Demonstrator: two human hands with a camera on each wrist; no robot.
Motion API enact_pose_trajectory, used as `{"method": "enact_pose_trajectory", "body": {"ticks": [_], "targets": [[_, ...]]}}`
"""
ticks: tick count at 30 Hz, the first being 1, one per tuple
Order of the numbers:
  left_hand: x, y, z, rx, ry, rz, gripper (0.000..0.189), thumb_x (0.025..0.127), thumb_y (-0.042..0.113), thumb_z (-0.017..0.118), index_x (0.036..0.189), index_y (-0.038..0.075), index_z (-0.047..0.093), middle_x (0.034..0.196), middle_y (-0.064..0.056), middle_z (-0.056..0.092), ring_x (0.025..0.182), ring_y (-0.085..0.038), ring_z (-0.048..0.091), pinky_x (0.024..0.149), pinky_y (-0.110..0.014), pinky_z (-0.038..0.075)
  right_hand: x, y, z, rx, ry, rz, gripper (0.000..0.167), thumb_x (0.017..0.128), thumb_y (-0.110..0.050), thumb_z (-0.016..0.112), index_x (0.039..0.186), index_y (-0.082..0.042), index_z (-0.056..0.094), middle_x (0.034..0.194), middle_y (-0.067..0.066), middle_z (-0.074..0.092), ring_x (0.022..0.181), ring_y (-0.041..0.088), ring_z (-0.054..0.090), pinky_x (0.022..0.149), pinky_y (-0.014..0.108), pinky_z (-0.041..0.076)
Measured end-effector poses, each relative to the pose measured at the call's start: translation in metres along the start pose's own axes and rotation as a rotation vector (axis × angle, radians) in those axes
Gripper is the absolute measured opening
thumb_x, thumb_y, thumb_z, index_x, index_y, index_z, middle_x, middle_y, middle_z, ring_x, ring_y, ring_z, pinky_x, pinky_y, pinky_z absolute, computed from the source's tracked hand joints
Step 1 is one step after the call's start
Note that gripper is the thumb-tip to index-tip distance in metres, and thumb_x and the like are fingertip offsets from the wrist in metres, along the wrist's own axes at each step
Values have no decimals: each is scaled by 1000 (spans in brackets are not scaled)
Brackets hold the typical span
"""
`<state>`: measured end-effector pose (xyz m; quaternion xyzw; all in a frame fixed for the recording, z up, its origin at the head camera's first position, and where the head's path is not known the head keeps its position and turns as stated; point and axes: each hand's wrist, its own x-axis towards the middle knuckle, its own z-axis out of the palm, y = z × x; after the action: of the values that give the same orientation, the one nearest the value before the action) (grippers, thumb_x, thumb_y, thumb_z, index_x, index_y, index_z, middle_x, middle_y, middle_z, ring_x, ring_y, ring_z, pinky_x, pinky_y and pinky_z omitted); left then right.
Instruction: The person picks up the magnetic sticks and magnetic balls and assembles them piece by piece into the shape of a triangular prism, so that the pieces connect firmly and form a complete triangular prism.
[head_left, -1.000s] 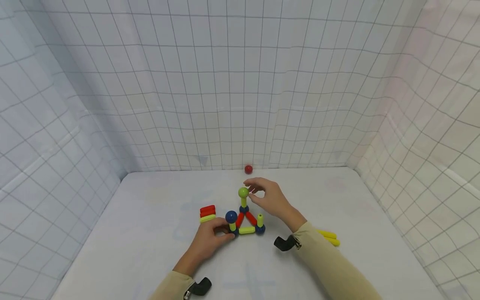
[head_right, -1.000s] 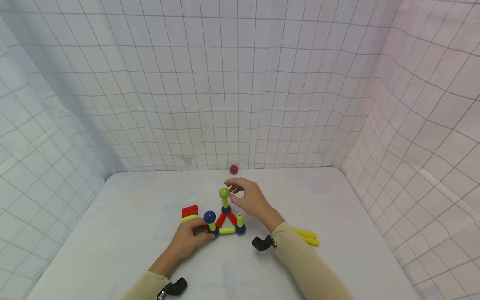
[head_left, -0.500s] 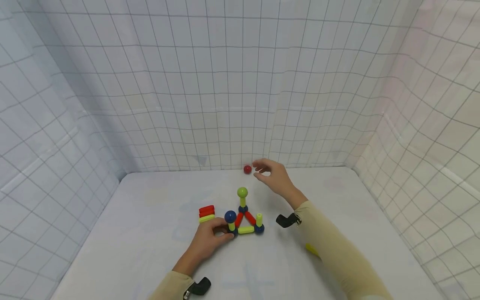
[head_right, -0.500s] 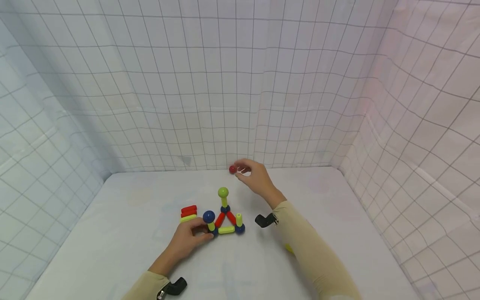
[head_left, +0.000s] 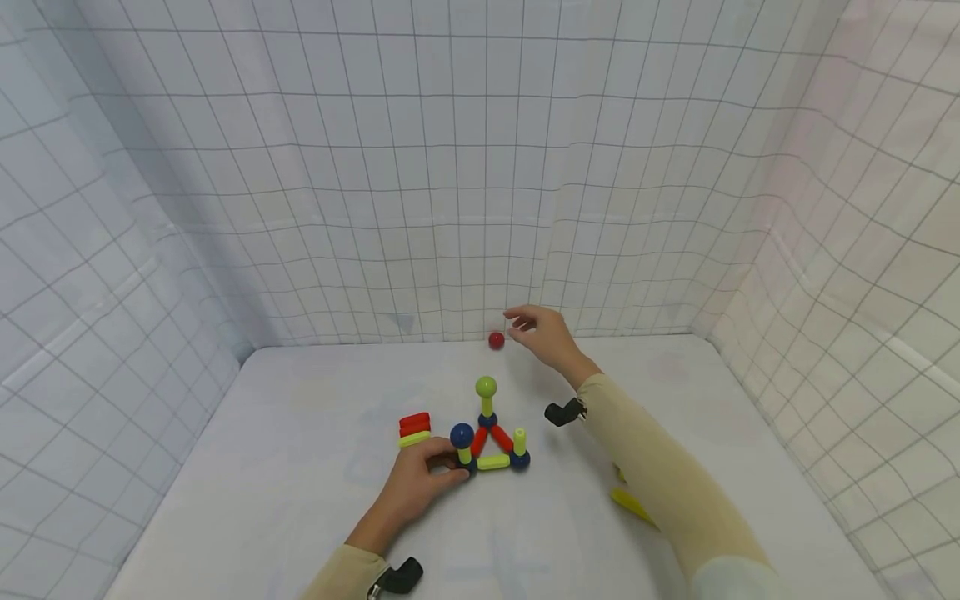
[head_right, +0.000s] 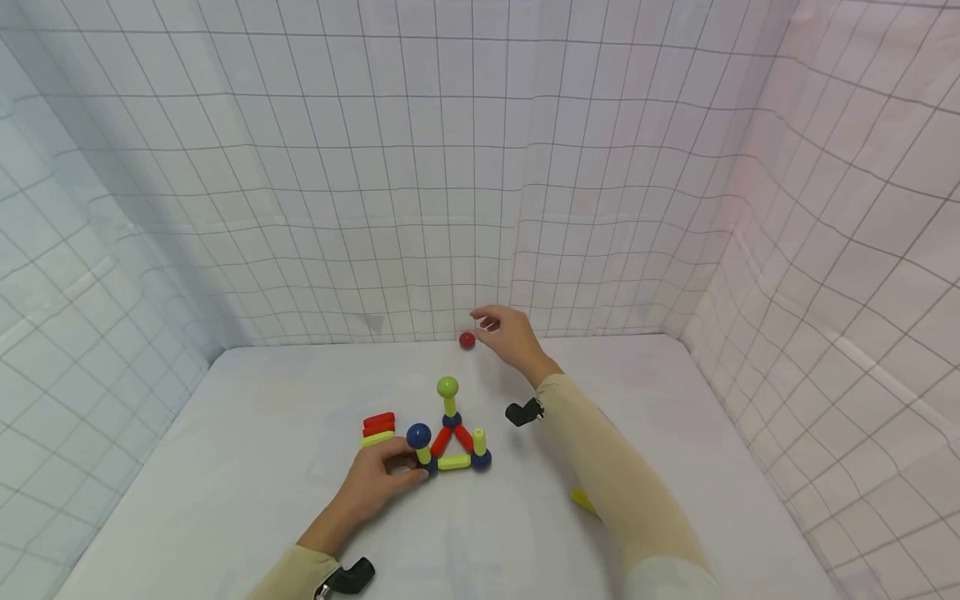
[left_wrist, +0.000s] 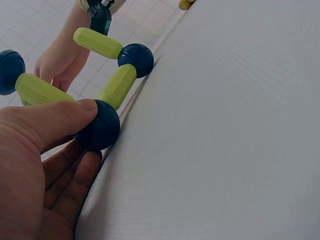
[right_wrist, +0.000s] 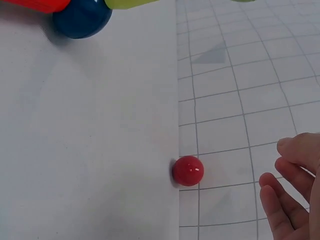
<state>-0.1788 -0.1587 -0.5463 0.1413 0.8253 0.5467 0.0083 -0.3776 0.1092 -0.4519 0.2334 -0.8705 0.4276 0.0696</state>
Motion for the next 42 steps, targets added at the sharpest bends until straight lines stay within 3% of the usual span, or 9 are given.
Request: {"method": "enact_pose_trajectory", "body": {"ticks": [13, 26, 33, 42], "targets": [[-1, -3, 0, -13, -3, 26, 24, 91, 9, 89, 113, 12, 80, 106, 4, 74, 94, -14, 73, 93, -30, 60, 15, 13, 18, -44, -70, 85, 35, 101, -9, 75, 136, -7, 75, 132, 10, 72, 107, 25, 66, 86, 39, 57], [-2, -1, 1, -39, -5, 44, 28, 90, 6, 88, 116, 10, 80, 108, 2, 75, 94, -15, 74, 92, -31, 61, 23, 36, 34, -59, -106, 168, 36, 101, -10, 76, 137, -11, 75, 137, 6, 71, 111, 24, 67, 91, 40, 57], [-1, -2, 1, -35, -4, 40, 28, 91, 7, 89, 116, 13, 80, 108, 3, 75, 95, -16, 74, 93, -31, 60, 27, 39, 43, -68, -147, 174, 38, 101, -8, 76, 139, -13, 74, 134, 7, 71, 111, 25, 65, 93, 38, 57], [-1, -3, 1, -31, -6, 36, 28, 90, 7, 89, 117, 13, 80, 108, 3, 75, 95, -15, 73, 93, -31, 60, 20, 40, 49, -75, -140, 175, 36, 99, -7, 79, 135, -9, 75, 130, 8, 71, 112, 25, 66, 97, 40, 57]]}}
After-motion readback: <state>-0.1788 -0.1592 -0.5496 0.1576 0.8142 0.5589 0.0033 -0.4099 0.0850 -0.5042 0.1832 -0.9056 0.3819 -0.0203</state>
